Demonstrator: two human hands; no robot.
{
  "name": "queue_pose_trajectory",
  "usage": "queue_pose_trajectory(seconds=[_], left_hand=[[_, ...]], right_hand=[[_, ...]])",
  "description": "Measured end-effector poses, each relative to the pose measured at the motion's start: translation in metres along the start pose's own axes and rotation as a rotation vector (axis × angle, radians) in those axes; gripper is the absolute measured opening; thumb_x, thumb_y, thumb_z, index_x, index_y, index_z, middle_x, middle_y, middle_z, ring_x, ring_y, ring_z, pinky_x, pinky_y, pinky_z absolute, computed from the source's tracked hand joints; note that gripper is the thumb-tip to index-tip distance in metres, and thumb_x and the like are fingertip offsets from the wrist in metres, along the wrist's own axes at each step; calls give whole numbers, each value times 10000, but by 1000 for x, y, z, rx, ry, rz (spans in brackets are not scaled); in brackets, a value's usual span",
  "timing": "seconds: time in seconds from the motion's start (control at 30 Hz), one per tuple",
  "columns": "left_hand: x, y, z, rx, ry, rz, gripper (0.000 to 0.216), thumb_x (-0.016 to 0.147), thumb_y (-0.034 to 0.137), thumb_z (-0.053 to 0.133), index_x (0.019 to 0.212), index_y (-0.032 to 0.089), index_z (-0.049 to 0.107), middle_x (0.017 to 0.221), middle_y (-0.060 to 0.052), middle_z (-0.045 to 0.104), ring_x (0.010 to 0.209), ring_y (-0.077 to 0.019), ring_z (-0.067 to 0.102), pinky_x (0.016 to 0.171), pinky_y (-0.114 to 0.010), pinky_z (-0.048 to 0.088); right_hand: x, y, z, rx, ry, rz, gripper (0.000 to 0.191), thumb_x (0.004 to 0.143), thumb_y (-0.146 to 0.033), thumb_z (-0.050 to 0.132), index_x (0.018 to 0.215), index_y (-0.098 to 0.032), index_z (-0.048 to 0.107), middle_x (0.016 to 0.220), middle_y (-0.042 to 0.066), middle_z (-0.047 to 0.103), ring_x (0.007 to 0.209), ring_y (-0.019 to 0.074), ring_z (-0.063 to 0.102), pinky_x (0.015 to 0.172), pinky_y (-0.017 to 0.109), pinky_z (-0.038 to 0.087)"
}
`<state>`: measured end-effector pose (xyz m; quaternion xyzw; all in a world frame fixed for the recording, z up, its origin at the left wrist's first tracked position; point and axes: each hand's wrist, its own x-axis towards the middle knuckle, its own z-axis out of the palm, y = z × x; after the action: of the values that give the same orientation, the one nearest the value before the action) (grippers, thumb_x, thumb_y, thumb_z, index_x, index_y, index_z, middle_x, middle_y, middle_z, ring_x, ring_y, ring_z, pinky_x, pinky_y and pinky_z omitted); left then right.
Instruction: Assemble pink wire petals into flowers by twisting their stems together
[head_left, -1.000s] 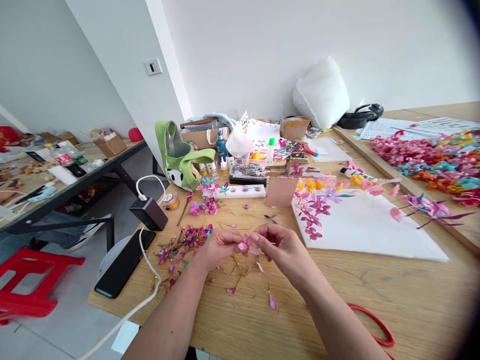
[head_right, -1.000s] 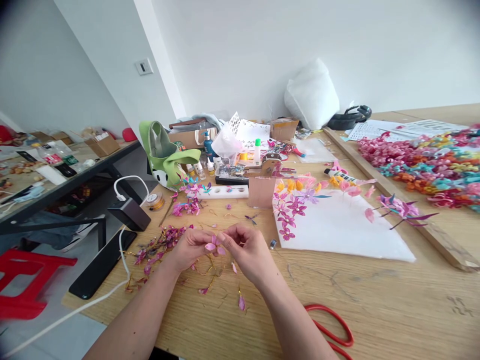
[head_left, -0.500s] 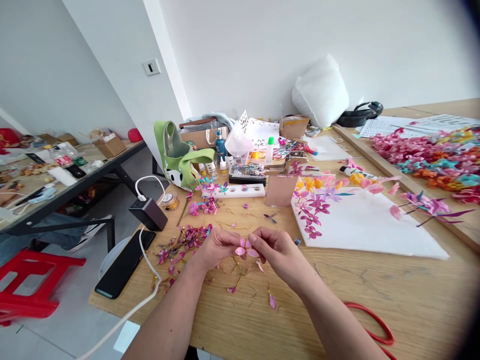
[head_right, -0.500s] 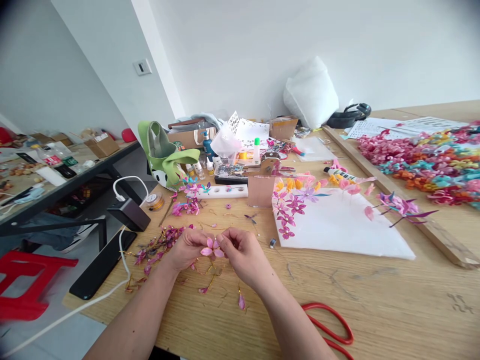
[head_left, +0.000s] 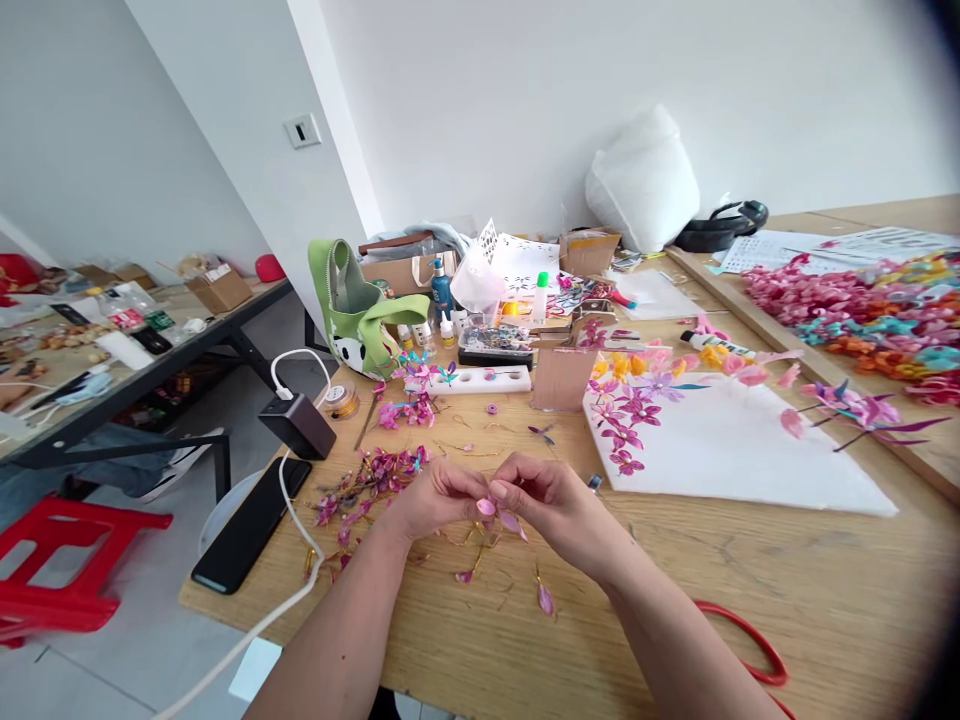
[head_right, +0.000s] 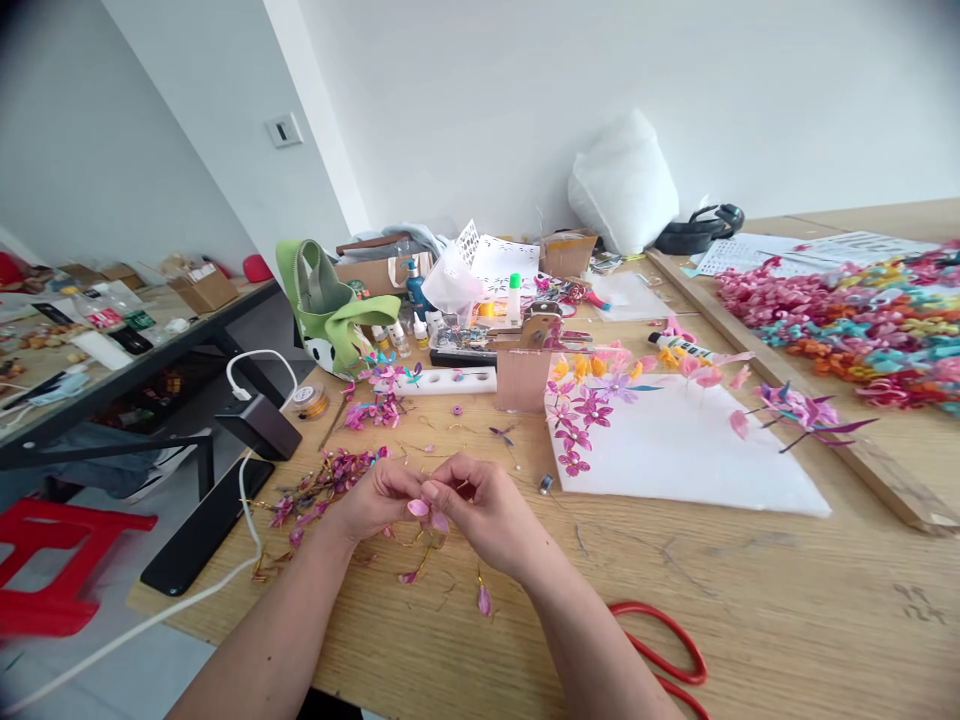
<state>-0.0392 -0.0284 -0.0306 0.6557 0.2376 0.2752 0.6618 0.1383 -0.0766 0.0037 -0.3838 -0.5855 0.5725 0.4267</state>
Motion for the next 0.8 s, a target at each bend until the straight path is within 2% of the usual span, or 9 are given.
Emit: queue_pose_trajectory(seconds=[0.4,0.47,0.53,0.6,0.63,0.7,0.8], left_hand=[[-2,0,2,-24,12,-50,295,673,431,731,662,137,746,704,-110,715,667,-195,630,670,-314,492],[-1,-4,2,-72,101,-29,277,652,418,752,678,141,750,699,-101,709,661,-187,625,652,-303,494],[1,-9,1,-132,263,27,233,636,381,773,688,155,751,679,-74,696,636,-161,614,630,-279,489],[4,-13,1,-184,422,98,178,635,339,781,708,179,752,670,-38,685,614,-132,604,633,-260,482],[5,-15,0,-199,477,129,157,639,322,781,724,193,753,676,-24,685,612,-123,603,647,-258,481],[7,-16,0,-186,538,182,143,646,302,777,758,217,755,701,-11,692,636,-122,609,673,-262,480],[9,-14,3,-52,569,236,123,651,290,770,751,219,759,715,-18,697,657,-134,606,663,-262,479]], right_hand=[[-1,0,-1,9,-45,5,347,807,-512,578,704,-182,567,592,-13,545,605,139,517,599,261,392],[0,0,0,3,39,-20,331,797,-511,592,781,-180,591,660,1,574,640,144,526,606,259,399],[0,2,-1,-6,214,-50,331,785,-507,610,841,-181,593,720,10,585,659,142,520,602,252,397],[1,5,0,-4,367,-37,338,775,-514,619,780,-178,579,669,-2,558,607,126,487,561,242,373],[1,6,1,11,388,-9,358,772,-525,618,712,-176,564,615,-12,531,562,115,458,531,239,353],[1,8,5,86,312,66,410,758,-551,618,623,-170,545,548,-23,496,495,97,414,482,234,317],[1,11,16,259,143,149,427,725,-568,643,643,-151,594,598,3,563,492,93,452,458,223,326]])
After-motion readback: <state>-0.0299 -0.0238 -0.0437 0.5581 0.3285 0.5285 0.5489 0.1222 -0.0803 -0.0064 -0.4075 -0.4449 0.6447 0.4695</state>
